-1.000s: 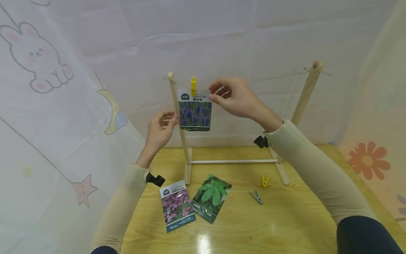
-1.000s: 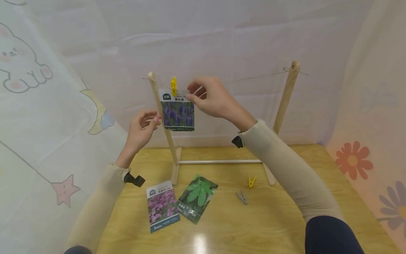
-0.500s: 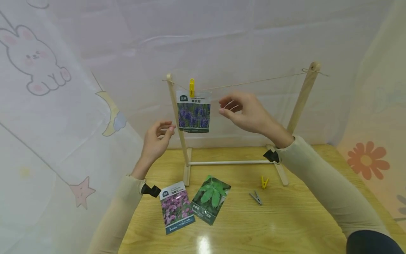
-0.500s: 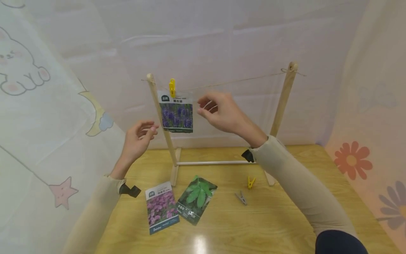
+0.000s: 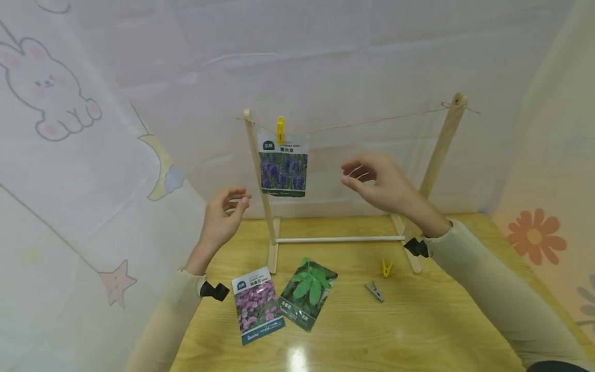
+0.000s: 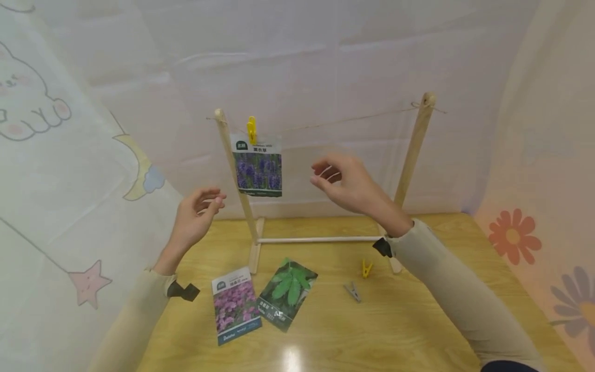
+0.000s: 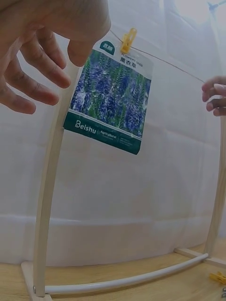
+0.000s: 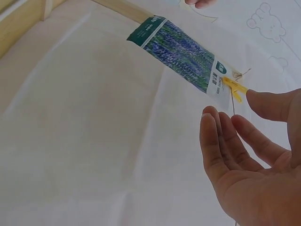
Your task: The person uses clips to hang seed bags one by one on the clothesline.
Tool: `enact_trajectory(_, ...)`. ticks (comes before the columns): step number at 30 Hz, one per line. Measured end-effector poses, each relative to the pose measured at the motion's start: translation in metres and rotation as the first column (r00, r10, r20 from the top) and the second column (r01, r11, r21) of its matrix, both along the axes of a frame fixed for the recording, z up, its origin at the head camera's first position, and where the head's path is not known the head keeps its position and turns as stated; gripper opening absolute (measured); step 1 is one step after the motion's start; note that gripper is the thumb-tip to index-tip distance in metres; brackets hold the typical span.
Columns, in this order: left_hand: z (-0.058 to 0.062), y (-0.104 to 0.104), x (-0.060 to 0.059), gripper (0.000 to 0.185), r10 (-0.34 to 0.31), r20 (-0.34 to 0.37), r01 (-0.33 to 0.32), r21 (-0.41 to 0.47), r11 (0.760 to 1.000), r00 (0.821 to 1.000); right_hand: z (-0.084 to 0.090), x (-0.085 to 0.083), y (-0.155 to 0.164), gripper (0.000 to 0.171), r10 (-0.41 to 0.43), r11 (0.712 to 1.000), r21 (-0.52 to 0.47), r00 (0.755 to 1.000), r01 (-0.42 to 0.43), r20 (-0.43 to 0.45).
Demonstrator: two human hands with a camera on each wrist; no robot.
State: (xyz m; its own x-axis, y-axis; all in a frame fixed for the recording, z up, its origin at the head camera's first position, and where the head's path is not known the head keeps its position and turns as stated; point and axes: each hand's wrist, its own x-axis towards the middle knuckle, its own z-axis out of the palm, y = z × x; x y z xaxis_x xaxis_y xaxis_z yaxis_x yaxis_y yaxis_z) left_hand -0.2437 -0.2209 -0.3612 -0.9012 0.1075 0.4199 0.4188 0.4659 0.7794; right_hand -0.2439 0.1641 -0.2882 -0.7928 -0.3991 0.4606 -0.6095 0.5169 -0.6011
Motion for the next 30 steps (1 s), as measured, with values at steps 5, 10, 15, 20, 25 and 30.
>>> enact_trajectory(5,-0.008,-0.003,0.003,0.033,0.011,0.000,-0.011,-0.018,1.000,1.000,-0.012,0.007,0.011,0.023,-0.002,1.000,-0.003,1.000,0.002,0.003)
enact_trajectory(10,-0.015,-0.008,0.003,0.035,0.018,-0.001,-0.018,-0.040,0.999,1.000,-0.023,0.011,0.020,0.021,-0.013,1.000,-0.015,1.000,0.013,-0.017)
enact_trajectory(15,-0.022,-0.011,0.005,0.037,0.029,0.022,-0.028,-0.047,0.998,0.999,-0.030,0.013,0.026,0.022,-0.029,1.000,-0.010,0.999,0.029,-0.024)
enact_trajectory(20,-0.027,-0.016,0.008,0.036,0.046,0.056,-0.043,-0.054,0.998,0.997,-0.038,0.017,0.028,0.023,-0.055,0.999,0.004,0.998,0.055,0.008)
enact_trajectory(25,-0.032,-0.019,0.010,0.034,0.063,0.096,-0.057,-0.061,0.996,0.993,-0.048,0.022,0.030,0.025,-0.073,0.997,0.007,0.996,0.073,0.052)
enact_trajectory(30,-0.038,-0.022,0.013,0.033,0.074,0.112,-0.066,-0.070,0.995,0.991,-0.059,0.030,0.031,0.024,-0.076,0.997,0.000,0.994,0.076,0.083)
